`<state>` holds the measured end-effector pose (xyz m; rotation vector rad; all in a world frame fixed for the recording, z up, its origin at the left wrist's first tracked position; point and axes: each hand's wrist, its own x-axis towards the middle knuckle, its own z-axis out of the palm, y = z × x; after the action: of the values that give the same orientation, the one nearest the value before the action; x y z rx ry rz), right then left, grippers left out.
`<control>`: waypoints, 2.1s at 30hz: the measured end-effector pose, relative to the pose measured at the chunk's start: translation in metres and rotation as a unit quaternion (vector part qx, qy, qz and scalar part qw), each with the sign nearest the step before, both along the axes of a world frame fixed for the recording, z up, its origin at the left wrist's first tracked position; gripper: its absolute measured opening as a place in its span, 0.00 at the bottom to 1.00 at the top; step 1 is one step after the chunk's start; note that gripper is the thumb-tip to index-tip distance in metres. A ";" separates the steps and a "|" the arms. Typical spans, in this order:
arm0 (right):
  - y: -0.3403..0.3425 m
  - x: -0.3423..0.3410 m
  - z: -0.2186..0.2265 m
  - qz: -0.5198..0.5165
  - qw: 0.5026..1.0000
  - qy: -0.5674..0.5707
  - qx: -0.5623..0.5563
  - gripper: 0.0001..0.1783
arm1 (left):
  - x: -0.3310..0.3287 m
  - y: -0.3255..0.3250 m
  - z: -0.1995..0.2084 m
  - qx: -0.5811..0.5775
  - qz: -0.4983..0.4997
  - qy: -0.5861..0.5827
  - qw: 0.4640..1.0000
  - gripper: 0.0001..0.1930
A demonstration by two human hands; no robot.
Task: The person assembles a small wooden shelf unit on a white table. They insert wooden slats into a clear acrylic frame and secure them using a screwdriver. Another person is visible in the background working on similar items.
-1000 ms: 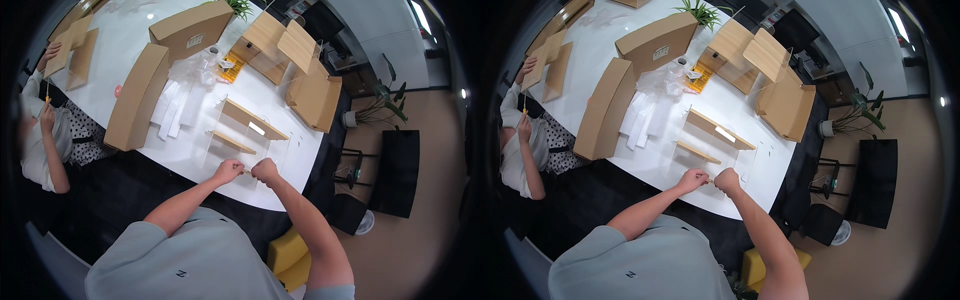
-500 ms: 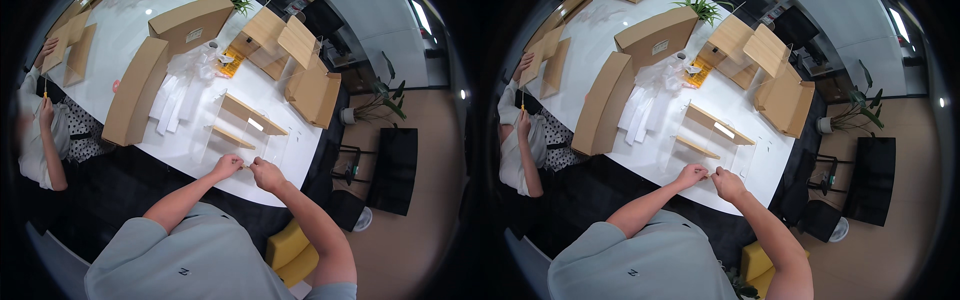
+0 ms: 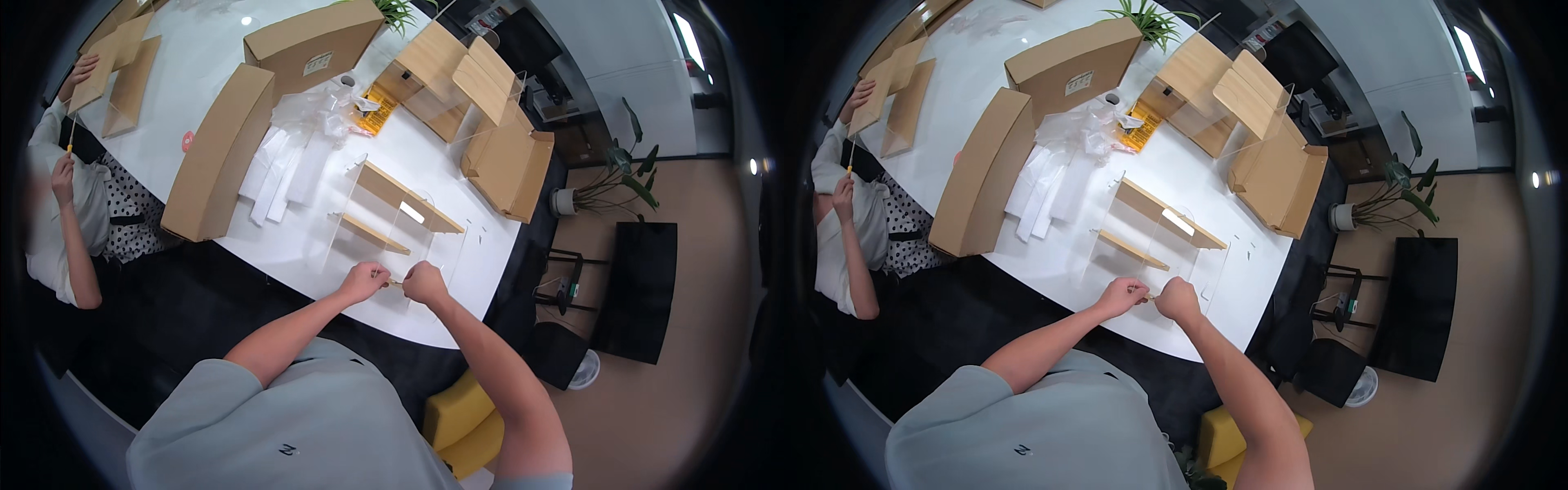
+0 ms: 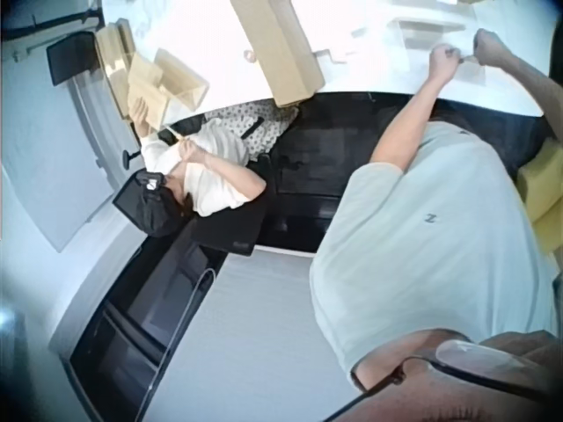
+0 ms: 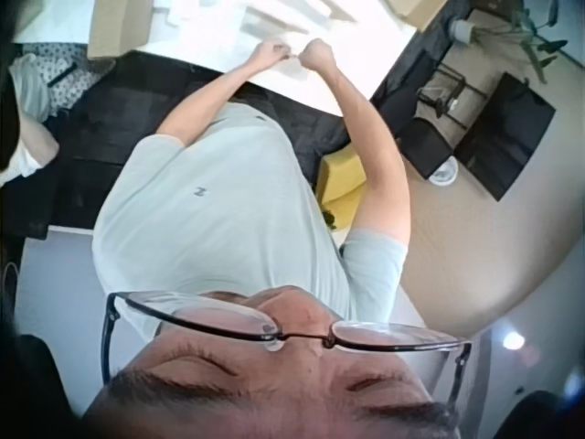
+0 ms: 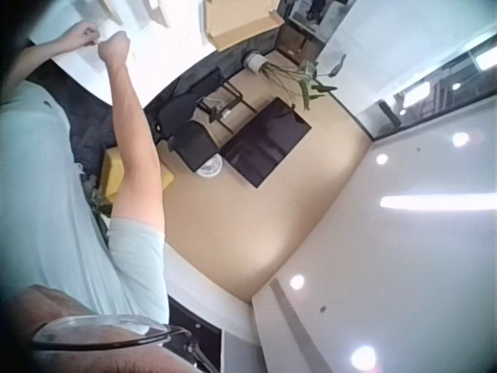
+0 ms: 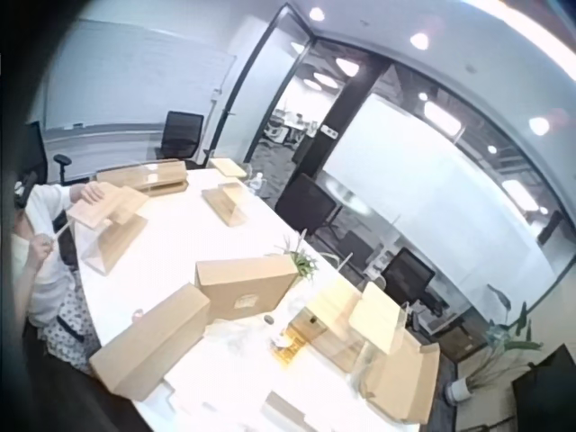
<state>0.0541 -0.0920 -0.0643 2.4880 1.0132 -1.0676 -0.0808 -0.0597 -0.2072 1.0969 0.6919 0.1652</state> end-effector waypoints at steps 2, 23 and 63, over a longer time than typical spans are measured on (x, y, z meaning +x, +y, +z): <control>-0.004 -0.003 0.002 0.057 0.997 -0.023 0.037 0.09 | 0.001 0.002 0.000 0.008 -0.009 0.008 1.000 0.11; -0.010 -0.017 0.014 0.343 0.935 -0.082 0.042 0.08 | 0.001 0.004 0.002 0.004 -0.016 0.024 1.000 0.11; -0.020 -0.021 0.014 0.531 0.844 -0.068 0.029 0.07 | 0.000 0.001 0.001 0.019 0.001 0.007 1.000 0.11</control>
<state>0.0332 -0.1119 -0.0503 1.4998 1.9905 -0.4650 -0.0808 -0.0589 -0.2060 1.1355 0.7043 0.1740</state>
